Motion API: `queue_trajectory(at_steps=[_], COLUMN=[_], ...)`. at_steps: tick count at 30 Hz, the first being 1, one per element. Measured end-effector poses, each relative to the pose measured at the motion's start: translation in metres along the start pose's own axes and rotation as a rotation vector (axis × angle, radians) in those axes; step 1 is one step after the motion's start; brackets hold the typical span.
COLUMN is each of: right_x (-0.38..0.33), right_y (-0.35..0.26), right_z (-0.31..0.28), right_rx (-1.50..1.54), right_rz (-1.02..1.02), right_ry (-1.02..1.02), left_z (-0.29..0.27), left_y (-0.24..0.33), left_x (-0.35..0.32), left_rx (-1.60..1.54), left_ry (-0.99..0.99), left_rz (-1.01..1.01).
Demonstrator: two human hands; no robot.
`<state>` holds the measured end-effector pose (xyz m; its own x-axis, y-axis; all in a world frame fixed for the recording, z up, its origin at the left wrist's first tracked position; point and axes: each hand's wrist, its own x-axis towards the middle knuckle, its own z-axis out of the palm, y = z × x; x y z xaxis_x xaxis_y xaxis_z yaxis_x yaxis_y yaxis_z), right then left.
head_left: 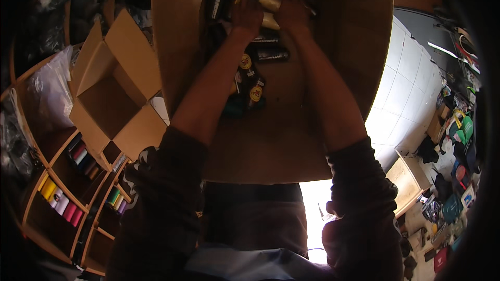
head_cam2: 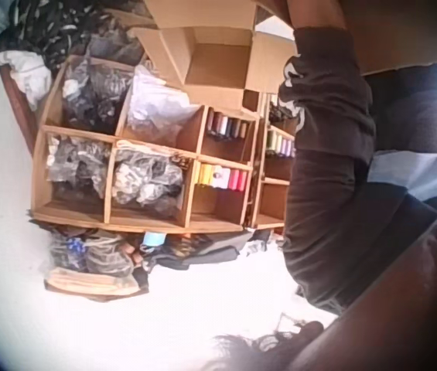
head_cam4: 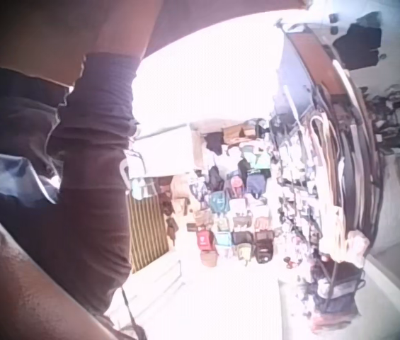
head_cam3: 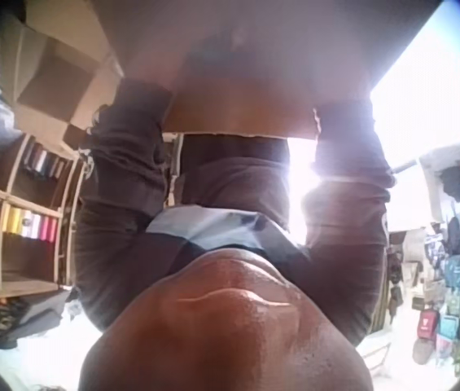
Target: The person takes various spools of thread from a cardboard box and places them onto a wooden shelving unit by hand, organizing them by color and size.
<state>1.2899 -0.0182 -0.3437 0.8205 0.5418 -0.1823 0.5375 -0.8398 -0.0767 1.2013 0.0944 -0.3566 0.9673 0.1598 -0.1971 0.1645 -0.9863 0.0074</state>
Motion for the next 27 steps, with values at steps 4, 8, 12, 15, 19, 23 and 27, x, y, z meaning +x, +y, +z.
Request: queue_trajectory(at_steps=[4, 8, 12, 15, 19, 23, 27], right_x=[0.010, 0.017, 0.013, -0.002, -0.032, -0.100, -0.187], right_y=[-0.003, -0.013, -0.013, -0.024, 0.012, 0.012, -0.024], right_z=[-0.012, -0.013, -0.005, -0.018, -0.063, -0.142, -0.235], right_rx=[0.124, 0.078, 0.092, 0.153, 0.661, 1.048, 1.294], right_rz=[-0.078, -0.079, -0.040, 0.079, 0.048, 0.109, 0.082], right_ry=[-0.200, -0.306, -0.250, -0.276, -0.205, -0.089, -0.094], left_z=[-0.015, -0.024, -0.061, -0.099, -0.152, -0.207, -0.239], left_y=[-0.019, -0.018, 0.003, 0.000, -0.007, -0.021, -0.043], left_x=[-0.009, -0.032, -0.064, -0.090, -0.119, -0.177, -0.260], left_rx=[-0.237, -0.767, -0.882, -1.045, -1.351, -1.907, -2.252], left_ry=[-0.015, 0.051, 0.245, 0.254, 0.182, 0.339, 0.453], left_rz=[-0.041, -0.267, -0.452, -0.527, -0.628, -0.472, -0.330])
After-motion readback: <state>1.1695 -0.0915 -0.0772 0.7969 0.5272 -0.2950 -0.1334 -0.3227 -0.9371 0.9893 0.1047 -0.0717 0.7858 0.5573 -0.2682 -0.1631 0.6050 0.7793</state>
